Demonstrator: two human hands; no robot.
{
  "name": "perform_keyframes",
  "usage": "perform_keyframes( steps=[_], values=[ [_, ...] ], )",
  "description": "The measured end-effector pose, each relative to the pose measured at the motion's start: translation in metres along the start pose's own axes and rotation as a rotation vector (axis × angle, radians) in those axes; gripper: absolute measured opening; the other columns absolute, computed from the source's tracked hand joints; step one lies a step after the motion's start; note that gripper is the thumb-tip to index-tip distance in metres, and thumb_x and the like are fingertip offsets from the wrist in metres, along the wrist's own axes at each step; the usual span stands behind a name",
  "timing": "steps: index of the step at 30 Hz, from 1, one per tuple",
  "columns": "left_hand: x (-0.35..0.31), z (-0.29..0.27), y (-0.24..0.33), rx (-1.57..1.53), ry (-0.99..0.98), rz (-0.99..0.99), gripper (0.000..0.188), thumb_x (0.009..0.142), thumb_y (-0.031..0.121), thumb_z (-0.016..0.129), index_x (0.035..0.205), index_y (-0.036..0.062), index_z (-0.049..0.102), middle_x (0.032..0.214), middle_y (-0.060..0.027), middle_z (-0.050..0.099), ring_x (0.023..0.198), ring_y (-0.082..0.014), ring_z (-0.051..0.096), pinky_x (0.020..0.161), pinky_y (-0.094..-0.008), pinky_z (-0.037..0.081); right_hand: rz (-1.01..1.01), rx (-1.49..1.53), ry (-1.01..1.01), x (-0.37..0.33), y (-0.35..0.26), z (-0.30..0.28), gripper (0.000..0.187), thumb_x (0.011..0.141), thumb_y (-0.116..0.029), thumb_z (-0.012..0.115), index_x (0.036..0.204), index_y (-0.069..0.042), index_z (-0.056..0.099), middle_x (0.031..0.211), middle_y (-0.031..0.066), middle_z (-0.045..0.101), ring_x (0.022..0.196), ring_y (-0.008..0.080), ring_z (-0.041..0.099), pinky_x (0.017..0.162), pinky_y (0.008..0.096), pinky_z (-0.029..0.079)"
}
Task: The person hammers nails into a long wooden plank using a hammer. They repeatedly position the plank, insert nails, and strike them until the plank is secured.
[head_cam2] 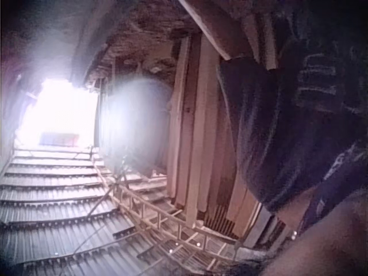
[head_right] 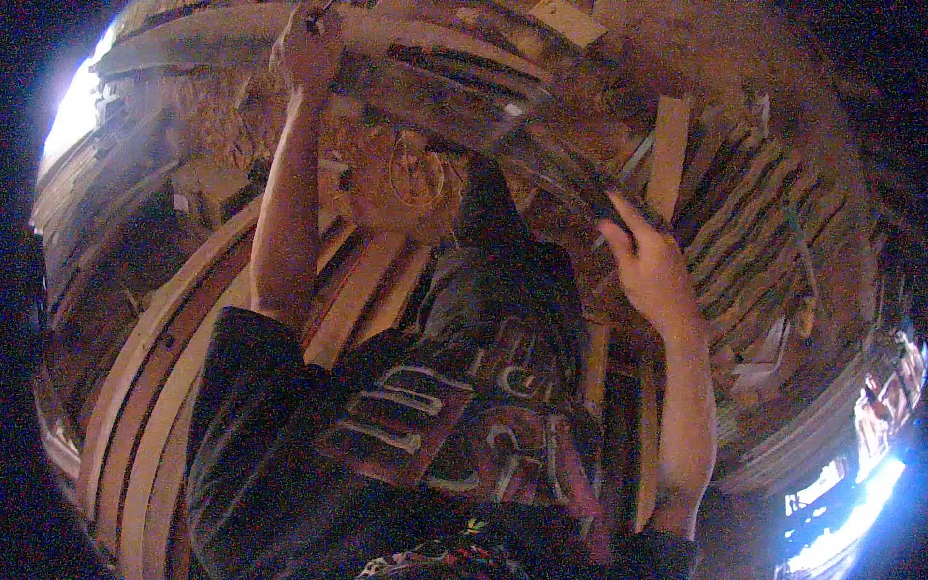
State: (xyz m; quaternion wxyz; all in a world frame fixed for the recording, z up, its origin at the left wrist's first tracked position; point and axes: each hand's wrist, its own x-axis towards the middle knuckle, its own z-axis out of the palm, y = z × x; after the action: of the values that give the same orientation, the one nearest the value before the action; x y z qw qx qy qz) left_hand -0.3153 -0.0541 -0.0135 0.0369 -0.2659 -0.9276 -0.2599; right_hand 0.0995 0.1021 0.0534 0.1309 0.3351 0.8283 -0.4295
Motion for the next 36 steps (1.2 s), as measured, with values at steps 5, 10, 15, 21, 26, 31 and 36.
perform_keyframes(
  steps=[5,10,15,21,26,31,36],
  values=[
    [-0.005,0.009,-0.001,0.115,0.123,0.041,0.026,0.086,0.032,0.062,0.089,0.0067,0.063,0.077,-0.0153,0.065,0.073,-0.0349,0.064,0.066,-0.0448,0.05,0.132,-0.018,-0.12,-0.034,0.019,-0.02,0.05,0.101,-0.035,0.051,0.139,-0.003,0.049,0.112,0.0233,0.067,0.107,0.0277,0.065,0.088,0.04,0.048],
    [0.005,0.017,0.018,0.153,0.008,0.02,0.031,0.09,0.034,0.06,0.096,0.004,0.063,0.087,-0.0174,0.067,0.078,-0.0342,0.066,0.071,-0.0461,0.051,-0.017,0.031,-0.024,0.068,-0.07,0.028,0.047,0.099,-0.038,0.054,0.133,-0.006,0.055,0.107,0.0263,0.066,0.099,0.043,0.064,0.085,0.0436,0.049],
    [0.012,0.051,-0.049,-0.147,0.148,0.079,0.035,0.087,0.043,0.065,0.104,0.0131,0.07,0.093,-0.0129,0.072,0.084,-0.0328,0.069,0.077,-0.045,0.053,-0.007,0.026,-0.039,0.072,-0.076,0.036,0.047,0.098,-0.036,0.056,0.132,-0.005,0.056,0.114,0.0277,0.063,0.108,0.0447,0.059,0.09,0.0435,0.049],
    [0.014,0.034,-0.037,0.234,0.016,0.027,0.051,0.082,0.053,0.061,0.107,0.0096,0.07,0.084,-0.0142,0.069,0.084,-0.0346,0.067,0.078,-0.0461,0.052,0.339,0.019,0.031,-0.083,0.066,-0.006,0.05,0.1,-0.038,0.054,0.138,-0.006,0.053,0.129,0.0193,0.061,0.118,0.0313,0.06,0.099,0.0359,0.045],
    [0.01,0.041,-0.043,0.18,0.076,0.047,0.052,0.08,0.058,0.06,0.104,0.0132,0.071,0.085,-0.014,0.07,0.084,-0.0374,0.067,0.077,-0.0484,0.051,0.367,-0.03,0.02,-0.098,0.072,-0.032,0.052,0.1,-0.039,0.053,0.137,-0.001,0.052,0.124,0.0214,0.064,0.116,0.0294,0.062,0.097,0.0359,0.045],
    [0.016,0.056,-0.048,0.298,0.09,0.114,0.05,0.079,0.057,0.06,0.102,0.0143,0.071,0.085,-0.0129,0.07,0.084,-0.0372,0.067,0.076,-0.0478,0.05,0.253,-0.037,-0.005,-0.023,0.021,-0.002,0.049,0.1,-0.039,0.053,0.135,-0.005,0.054,0.118,0.0203,0.067,0.111,0.0297,0.064,0.096,0.0364,0.045],
    [0.011,0.052,-0.033,0.304,-0.014,0.004,0.05,0.079,0.057,0.061,0.102,0.0135,0.07,0.086,-0.0134,0.071,0.085,-0.0373,0.067,0.076,-0.0485,0.05,0.238,0.005,0.035,-0.023,0.035,0.003,0.048,0.097,-0.042,0.055,0.133,-0.01,0.058,0.105,0.0262,0.067,0.102,0.0391,0.066,0.089,0.0439,0.05]
  ],
)
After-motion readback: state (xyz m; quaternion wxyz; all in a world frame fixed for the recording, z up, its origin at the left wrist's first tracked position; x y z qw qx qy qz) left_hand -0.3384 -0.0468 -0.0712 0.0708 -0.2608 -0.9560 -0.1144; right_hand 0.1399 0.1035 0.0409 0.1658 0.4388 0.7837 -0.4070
